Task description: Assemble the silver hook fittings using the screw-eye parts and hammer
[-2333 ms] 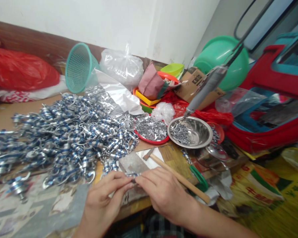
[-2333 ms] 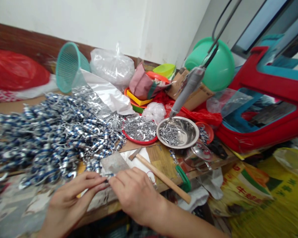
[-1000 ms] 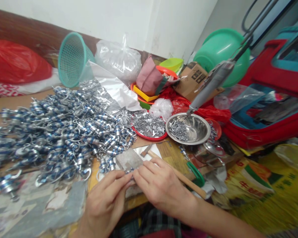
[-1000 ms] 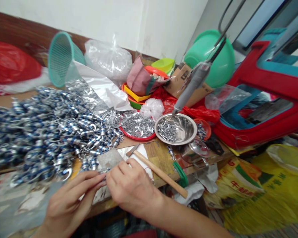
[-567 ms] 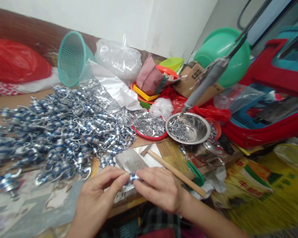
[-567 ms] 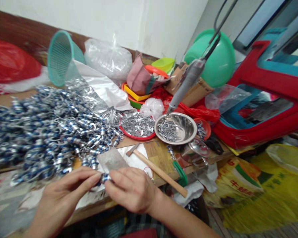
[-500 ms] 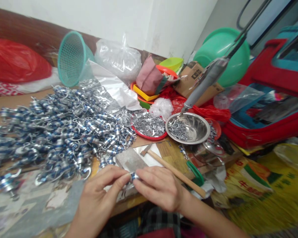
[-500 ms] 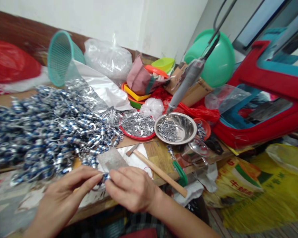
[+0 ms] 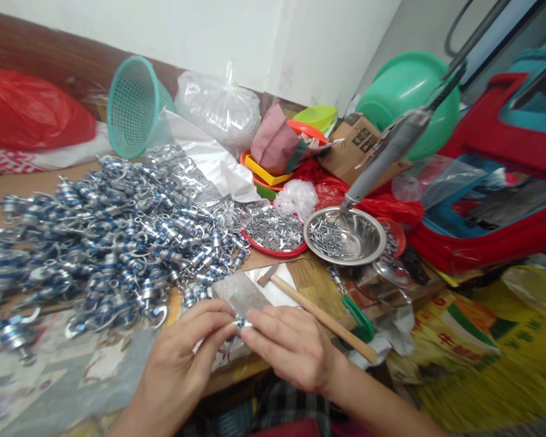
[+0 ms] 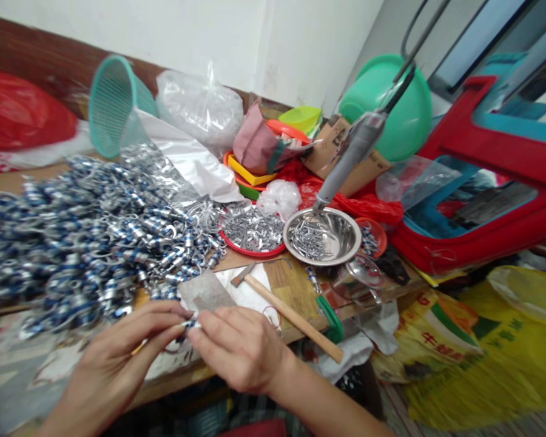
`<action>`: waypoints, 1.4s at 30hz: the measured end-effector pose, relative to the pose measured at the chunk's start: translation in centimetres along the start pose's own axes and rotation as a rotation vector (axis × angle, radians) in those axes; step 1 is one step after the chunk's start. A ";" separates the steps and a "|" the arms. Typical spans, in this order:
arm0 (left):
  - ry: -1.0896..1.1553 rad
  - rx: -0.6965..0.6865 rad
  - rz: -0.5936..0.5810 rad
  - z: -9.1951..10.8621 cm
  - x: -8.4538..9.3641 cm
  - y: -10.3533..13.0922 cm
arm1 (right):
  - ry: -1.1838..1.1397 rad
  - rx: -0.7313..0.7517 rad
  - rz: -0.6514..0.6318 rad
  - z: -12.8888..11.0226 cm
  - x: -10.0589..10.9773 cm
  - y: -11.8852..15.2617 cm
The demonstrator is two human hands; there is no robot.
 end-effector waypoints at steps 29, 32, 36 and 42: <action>0.771 0.708 0.106 -5.4 -2.2 1.1 | 0.219 -0.925 -0.356 20.0 -5.6 -2.5; 0.784 0.712 0.141 -5.3 -2.3 1.3 | 0.072 -0.928 -0.271 17.5 -4.7 -2.2; 0.790 0.702 0.175 -5.5 -2.5 1.5 | -0.355 -0.938 -0.303 11.1 -4.2 -1.8; 0.793 0.675 0.207 -5.6 -2.6 1.7 | -0.492 -0.880 -0.336 3.9 -4.3 -1.3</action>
Point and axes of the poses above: each hand's wrist, its own y-axis away from the middle knuckle, its own x-axis out of the back of the hand, z = x × y, the point moved 4 cm from there along -y, towards the middle knuckle, and after that the axes turned 12 degrees about -x, right-handed, at the moved point
